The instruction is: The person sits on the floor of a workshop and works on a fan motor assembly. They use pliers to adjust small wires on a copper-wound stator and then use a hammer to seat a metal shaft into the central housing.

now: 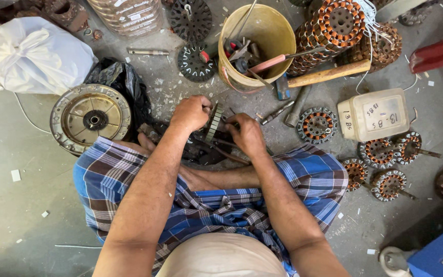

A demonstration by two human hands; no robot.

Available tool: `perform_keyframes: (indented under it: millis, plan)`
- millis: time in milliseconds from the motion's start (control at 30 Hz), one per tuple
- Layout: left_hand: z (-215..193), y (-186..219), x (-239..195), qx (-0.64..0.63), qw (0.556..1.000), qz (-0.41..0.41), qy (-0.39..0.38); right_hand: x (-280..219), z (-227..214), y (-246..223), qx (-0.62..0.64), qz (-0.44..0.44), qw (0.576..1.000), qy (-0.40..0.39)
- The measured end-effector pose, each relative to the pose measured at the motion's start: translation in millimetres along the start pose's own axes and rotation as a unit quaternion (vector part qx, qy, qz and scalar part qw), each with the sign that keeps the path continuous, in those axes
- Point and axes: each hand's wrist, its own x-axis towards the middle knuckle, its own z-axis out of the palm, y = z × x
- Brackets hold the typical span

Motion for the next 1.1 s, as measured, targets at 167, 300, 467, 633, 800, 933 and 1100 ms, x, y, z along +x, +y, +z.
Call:
perform_keyframes:
  millis: [167,300,467,633,800,933,1100]
  plan:
    - [-17.1,18.2,-10.6,0.003,0.999,-0.031,0.013,-1.5,-1.5,-3.2,-0.211,0.07,0.974,-0.041]
    - [-29.6,28.0,-23.2,-0.026,0.998,-0.003,0.06,-1.8,9.2,3.1,-0.267,0.111,0.953,-0.087]
    - [-44.6,33.3,-37.1,-0.103,0.99,0.008,0.101,0.2,-12.4,14.5,-0.131,0.152,0.98,-0.008]
    - [-59.2,33.9,-50.7,-0.271,0.959,0.069,0.045,-12.0,-61.7,-24.6,0.233,0.182,0.955,0.024]
    - [-58.9,40.6,-65.0,-0.506,0.821,0.071,-0.254,6.1,-65.1,-91.1,0.449,0.092,0.888,0.04]
    - [-69.2,35.2,-61.8,-0.52,0.837,0.027,-0.169,30.2,-59.7,-115.2,0.331,-0.048,0.942,0.027]
    - [-68.7,12.8,-59.4,-0.003,0.997,-0.036,0.068,18.4,-42.5,-84.2,0.205,0.006,0.976,0.066]
